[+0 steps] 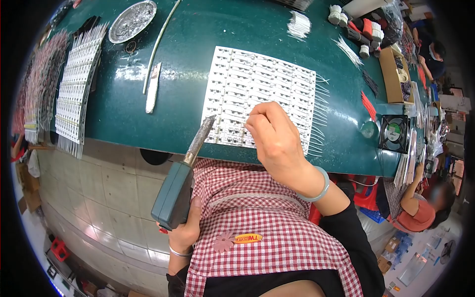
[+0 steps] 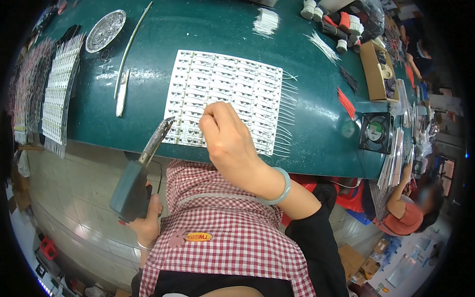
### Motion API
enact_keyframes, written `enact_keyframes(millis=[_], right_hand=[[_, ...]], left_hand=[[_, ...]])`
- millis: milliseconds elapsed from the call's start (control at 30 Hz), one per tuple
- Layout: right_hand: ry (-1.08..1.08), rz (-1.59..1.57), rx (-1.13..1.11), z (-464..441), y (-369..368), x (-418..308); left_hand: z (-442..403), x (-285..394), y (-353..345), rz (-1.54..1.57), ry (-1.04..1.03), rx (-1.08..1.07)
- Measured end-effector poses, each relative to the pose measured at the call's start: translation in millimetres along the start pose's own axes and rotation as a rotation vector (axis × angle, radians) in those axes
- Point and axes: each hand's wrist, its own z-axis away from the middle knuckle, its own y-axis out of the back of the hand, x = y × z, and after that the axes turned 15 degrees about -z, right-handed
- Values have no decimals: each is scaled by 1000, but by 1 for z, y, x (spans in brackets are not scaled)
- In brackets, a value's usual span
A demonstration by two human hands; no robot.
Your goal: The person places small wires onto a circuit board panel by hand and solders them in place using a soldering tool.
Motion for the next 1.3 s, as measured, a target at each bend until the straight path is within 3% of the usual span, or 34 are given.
enact_keyframes(millis=[100,233,333,533,733,1133,1300], right_hand=[[89,21,33,-5,-12,6],[113,1,1,1,-29,24],[91,9,4,2,-34,26],[100,7,32,0,-35,25],[92,3,24,-1,-35,25],[71,69,-26,-3,-36,22],[63,71,-29,-2,-36,22]], left_hand=[[1,-1,0,-25,-22,-7],[-5,22,0,-33,118,54],[-12,25,1,-180,-55,81],[-13,27,-4,-72,9,95],[-11,17,-5,-247,-109,96],[-9,15,-2,-206,-18,66],[-4,23,0,51,189,37]])
